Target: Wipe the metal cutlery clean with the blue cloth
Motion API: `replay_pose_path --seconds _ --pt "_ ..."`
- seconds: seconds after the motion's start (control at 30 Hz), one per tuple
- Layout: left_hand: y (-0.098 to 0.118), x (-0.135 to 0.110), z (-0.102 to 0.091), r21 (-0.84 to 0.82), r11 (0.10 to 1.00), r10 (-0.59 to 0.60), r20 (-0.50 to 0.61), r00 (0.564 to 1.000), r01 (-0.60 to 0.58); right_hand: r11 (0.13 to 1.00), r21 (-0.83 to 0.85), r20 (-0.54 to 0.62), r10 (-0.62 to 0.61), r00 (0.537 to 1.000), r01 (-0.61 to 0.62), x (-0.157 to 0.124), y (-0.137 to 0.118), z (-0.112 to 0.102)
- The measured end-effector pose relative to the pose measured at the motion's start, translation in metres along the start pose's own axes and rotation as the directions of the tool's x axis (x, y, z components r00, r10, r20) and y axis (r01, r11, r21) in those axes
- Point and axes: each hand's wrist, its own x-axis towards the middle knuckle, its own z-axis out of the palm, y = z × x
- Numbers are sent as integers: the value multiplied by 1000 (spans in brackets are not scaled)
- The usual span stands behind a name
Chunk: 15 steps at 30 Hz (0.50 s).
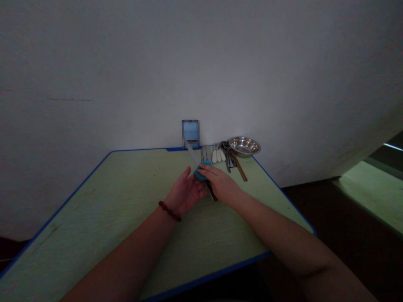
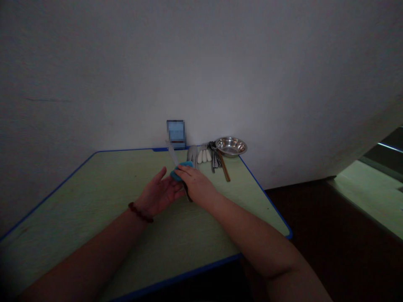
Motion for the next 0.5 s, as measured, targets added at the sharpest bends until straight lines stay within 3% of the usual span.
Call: replay_pose_path --seconds 0.33,0.5 --pt "6 1 -2 -10 995 99 26 995 -98 997 6 34 -81 996 81 -3 0 5" --pt "5 2 -3 -13 990 144 -18 989 -144 996 -10 61 -91 994 92 -2 -3 2"
